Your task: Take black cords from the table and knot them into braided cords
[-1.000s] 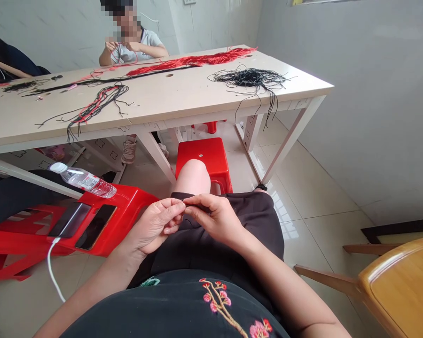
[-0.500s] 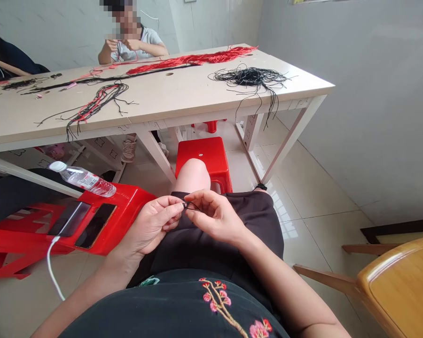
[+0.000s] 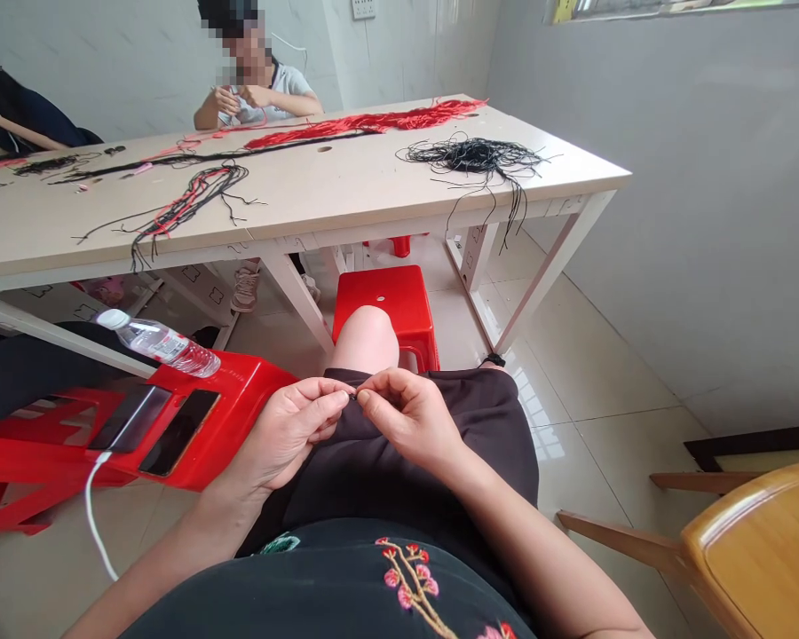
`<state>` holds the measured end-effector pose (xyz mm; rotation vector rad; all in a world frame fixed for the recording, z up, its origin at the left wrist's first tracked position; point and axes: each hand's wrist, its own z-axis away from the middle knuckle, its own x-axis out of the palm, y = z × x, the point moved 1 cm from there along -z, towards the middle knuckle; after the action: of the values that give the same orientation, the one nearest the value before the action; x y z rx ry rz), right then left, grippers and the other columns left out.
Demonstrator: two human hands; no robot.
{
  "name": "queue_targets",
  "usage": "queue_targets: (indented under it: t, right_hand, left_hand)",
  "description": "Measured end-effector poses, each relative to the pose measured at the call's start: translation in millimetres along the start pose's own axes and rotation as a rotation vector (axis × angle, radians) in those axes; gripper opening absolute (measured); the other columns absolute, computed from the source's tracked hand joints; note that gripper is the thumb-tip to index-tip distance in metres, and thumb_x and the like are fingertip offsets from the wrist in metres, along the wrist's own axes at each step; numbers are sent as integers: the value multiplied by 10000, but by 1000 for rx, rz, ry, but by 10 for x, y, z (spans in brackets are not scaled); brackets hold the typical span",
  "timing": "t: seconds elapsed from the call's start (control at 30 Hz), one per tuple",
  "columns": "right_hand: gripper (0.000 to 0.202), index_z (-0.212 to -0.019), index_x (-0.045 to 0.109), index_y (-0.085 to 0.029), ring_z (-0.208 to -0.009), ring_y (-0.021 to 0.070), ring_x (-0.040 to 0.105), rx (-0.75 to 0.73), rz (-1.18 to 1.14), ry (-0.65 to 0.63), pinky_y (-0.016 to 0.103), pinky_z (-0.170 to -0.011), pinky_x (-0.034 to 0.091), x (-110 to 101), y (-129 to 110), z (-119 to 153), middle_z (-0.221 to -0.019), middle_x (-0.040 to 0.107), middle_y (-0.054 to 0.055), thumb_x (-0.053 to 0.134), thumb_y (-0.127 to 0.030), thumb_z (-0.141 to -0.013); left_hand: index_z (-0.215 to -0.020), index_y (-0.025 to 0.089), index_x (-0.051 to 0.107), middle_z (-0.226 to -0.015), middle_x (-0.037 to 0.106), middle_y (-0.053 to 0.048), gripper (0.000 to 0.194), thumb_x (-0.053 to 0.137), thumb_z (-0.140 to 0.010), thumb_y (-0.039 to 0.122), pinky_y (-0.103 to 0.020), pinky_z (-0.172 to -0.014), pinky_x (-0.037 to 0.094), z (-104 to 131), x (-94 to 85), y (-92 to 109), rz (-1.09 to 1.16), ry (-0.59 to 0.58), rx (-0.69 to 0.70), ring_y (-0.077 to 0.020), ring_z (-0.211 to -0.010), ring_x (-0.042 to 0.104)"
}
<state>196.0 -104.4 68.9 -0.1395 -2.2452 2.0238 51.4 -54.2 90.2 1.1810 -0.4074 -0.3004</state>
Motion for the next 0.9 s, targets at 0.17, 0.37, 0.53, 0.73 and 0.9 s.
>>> queue_targets:
  t: [0.17,0.37,0.53,0.73,0.9]
  right_hand:
    - [176,-755,624,-154,-541,90,482,-88,144,29,215,-493,378,47,-11,32,-649,605,12,654,-327,-741]
    - [211,-689,600,-148,-502,60,383,83,-53,-50,200,-467,302,48,-57,4,-574,514,-30,632,-347,-754]
    - [247,-653,560,-154,-410,24,207,351,-404,-104,187,-398,133,29,-25,3,-453,346,-92,681,-363,-707]
    - [230,-649,585,-143,-400,16,206,401,-516,-99,184,-392,114,36,14,0,-437,344,-96,725,-326,-663]
    - [245,-669,608,-141,-394,14,210,389,-503,-92,189,-390,117,51,31,2,-445,357,-97,746,-342,-653]
  left_hand:
    - [-735,142,690,-593,579,25,171,702,-684,305,-167,-456,319,27,-11,15,-99,50,110,-42,-487,409]
    - [-765,163,700,-684,658,7,146,665,-728,299,-191,-574,421,79,-29,31,-240,38,175,-84,-598,529]
    - [-812,184,700,-759,689,8,129,648,-760,290,-193,-672,455,65,-50,26,-292,-19,231,-100,-703,584]
    - [-828,195,697,-797,694,8,124,627,-793,291,-199,-709,471,34,-46,24,-390,-42,322,-115,-760,610]
    - [-839,197,702,-847,694,-12,136,608,-812,292,-227,-773,483,62,-54,71,-433,-43,371,-138,-828,624]
